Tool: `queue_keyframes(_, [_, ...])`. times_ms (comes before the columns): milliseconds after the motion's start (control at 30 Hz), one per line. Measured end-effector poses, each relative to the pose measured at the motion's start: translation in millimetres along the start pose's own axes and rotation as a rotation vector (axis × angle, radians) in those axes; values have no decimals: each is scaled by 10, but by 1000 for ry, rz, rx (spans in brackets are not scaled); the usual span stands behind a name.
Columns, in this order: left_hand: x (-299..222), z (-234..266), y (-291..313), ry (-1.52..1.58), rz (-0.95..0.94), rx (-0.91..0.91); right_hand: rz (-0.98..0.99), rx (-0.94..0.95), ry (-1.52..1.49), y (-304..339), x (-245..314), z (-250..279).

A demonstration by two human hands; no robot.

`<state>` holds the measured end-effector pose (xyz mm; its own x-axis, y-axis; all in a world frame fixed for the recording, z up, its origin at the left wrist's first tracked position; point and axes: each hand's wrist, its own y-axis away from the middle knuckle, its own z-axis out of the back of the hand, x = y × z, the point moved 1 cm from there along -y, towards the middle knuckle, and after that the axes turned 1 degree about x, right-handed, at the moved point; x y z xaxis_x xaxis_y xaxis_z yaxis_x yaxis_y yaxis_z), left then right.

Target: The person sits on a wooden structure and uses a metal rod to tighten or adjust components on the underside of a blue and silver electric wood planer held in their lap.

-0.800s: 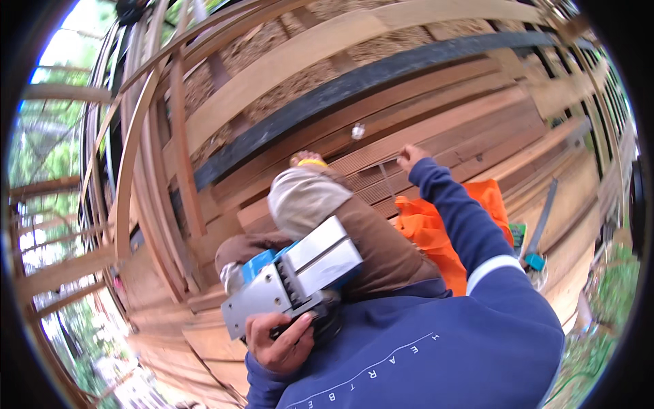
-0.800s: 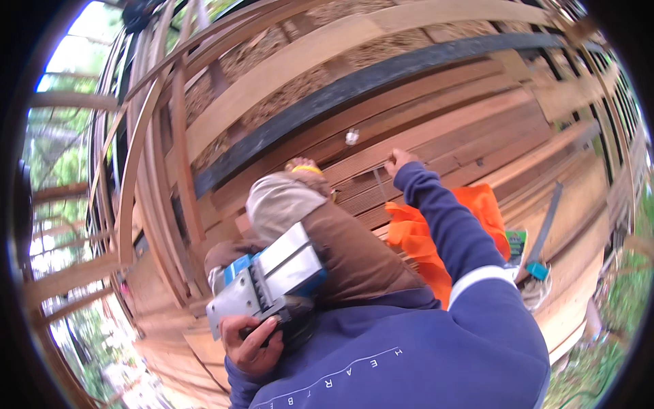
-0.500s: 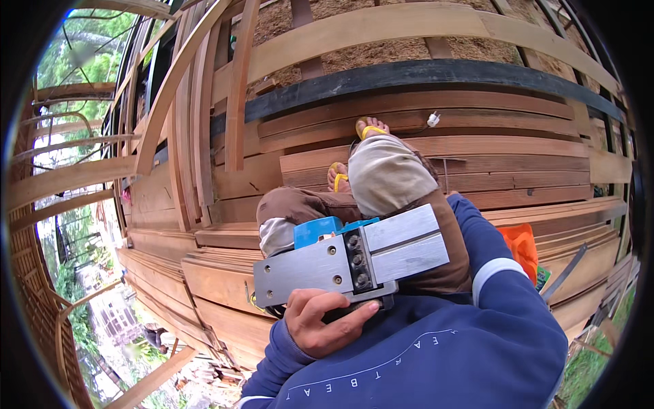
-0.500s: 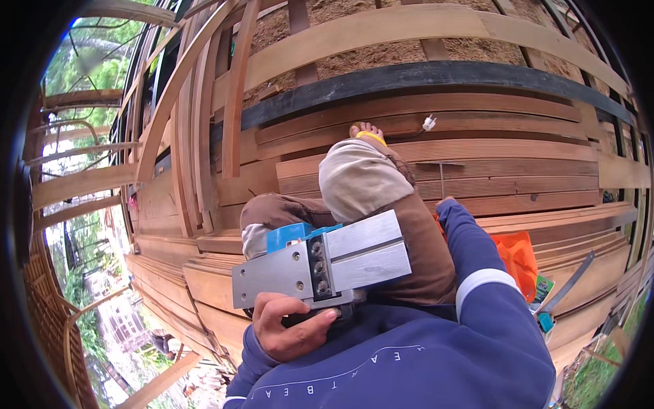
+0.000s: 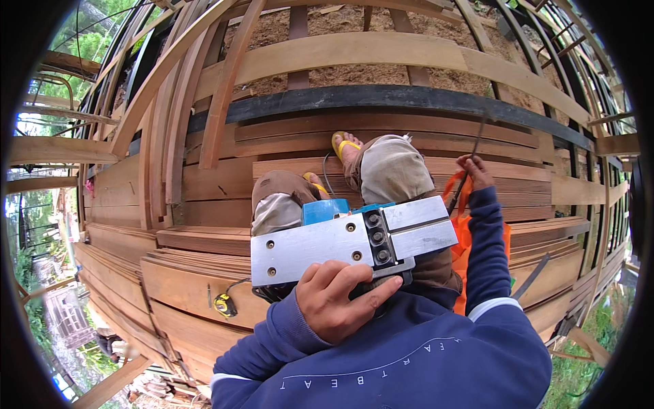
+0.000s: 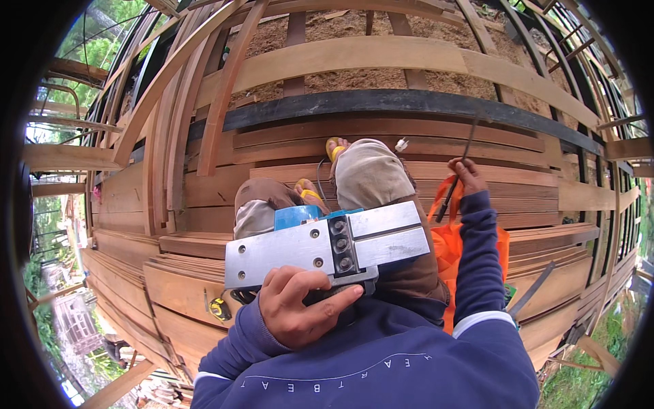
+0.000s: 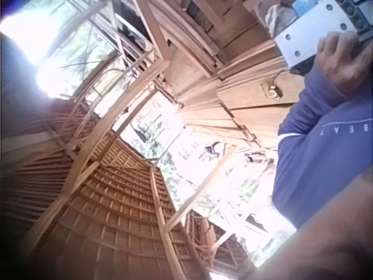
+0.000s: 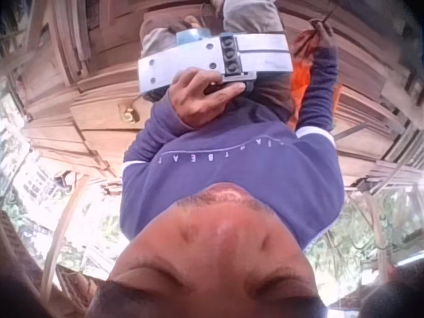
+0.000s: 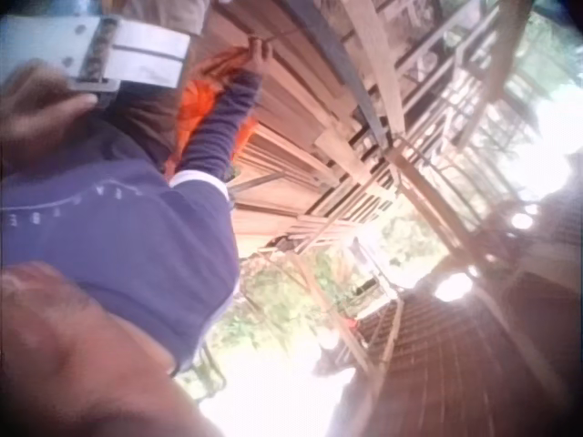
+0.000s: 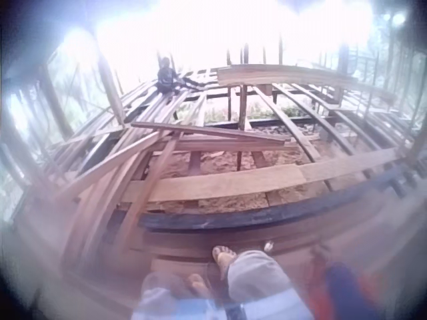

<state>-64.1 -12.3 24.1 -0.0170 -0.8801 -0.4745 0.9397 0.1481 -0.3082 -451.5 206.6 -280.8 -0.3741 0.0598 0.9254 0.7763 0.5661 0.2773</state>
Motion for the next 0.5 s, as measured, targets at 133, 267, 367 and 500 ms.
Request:
queue_keyframes(133, [-3, -91, -56, 35, -87, -43, 169, -89, 363, 288, 1491, 26])
queue_keyframes(267, [-50, -138, -30, 31, -111, -77, 399, 144, 192, 750, 2593, -685])
queue_keyframes(367, [-98, -151, -17, 36, -96, -53, 507, 370, 182, 1012, 2995, -1242])
queue_keyframes(500, [-117, -81, 46, 34, -74, -16, 527, 579, 218, 1140, 3100, -2045])
